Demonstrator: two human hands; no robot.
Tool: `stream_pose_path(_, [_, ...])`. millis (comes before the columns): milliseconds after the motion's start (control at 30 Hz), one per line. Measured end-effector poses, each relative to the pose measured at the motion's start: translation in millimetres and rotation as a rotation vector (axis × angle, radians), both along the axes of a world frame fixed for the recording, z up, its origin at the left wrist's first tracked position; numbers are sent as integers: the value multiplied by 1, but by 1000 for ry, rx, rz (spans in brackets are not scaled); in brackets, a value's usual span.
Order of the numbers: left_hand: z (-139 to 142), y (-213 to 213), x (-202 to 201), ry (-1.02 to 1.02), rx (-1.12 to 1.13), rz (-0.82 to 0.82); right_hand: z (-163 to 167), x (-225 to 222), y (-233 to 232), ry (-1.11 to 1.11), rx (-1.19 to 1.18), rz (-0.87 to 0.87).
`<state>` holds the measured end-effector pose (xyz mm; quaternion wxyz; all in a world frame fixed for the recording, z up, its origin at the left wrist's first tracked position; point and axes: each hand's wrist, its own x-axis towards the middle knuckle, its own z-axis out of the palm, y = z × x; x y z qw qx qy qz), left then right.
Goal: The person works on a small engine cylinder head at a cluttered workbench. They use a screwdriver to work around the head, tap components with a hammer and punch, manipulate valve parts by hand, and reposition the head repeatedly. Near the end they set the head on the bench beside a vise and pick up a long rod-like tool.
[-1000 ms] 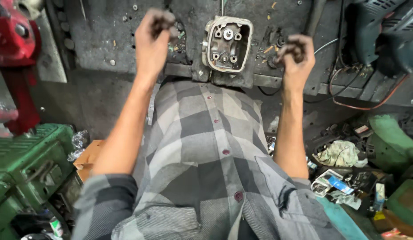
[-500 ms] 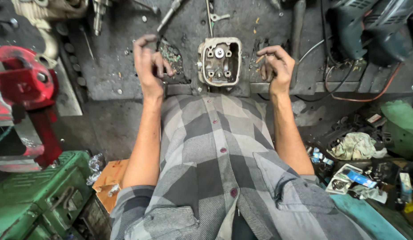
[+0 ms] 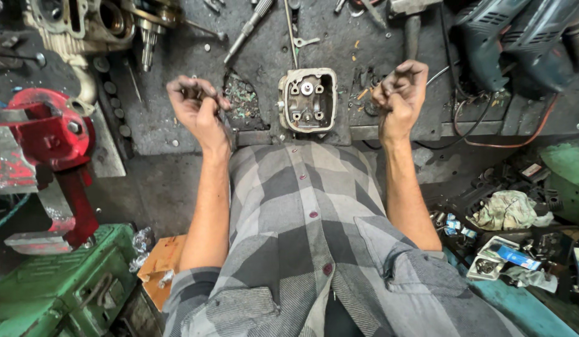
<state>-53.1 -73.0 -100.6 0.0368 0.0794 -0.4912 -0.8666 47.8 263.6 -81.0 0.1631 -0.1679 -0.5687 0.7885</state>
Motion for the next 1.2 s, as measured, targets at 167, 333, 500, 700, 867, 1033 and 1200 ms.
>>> stream_pose_path(167, [-3, 5, 1, -2, -15, -31, -1, -4, -3, 63, -89, 37])
stream_pose_path(333, [5, 8, -4, -7, -8, -60, 0, -10, -6, 43, -44, 80])
stream_pose_path(500, [12, 9, -9, -6, -19, -65, 1, -17, -7, 3, 107, 114])
stream_pose_path(700, [10, 16, -10, -38, -34, -116, 9, -36, -4, -113, 239, 150])
stream_pose_path(867, [10, 16, -12, -36, -34, -157, 20, -58, 2, -79, 225, 223])
stream_pose_path(1033, [8, 10, -12, -50, -43, -161, 24, -63, -1, 79, 26, 237])
stream_pose_path(1200, [0, 5, -5, -66, -52, -173, 18, -53, -3, -31, 114, 224])
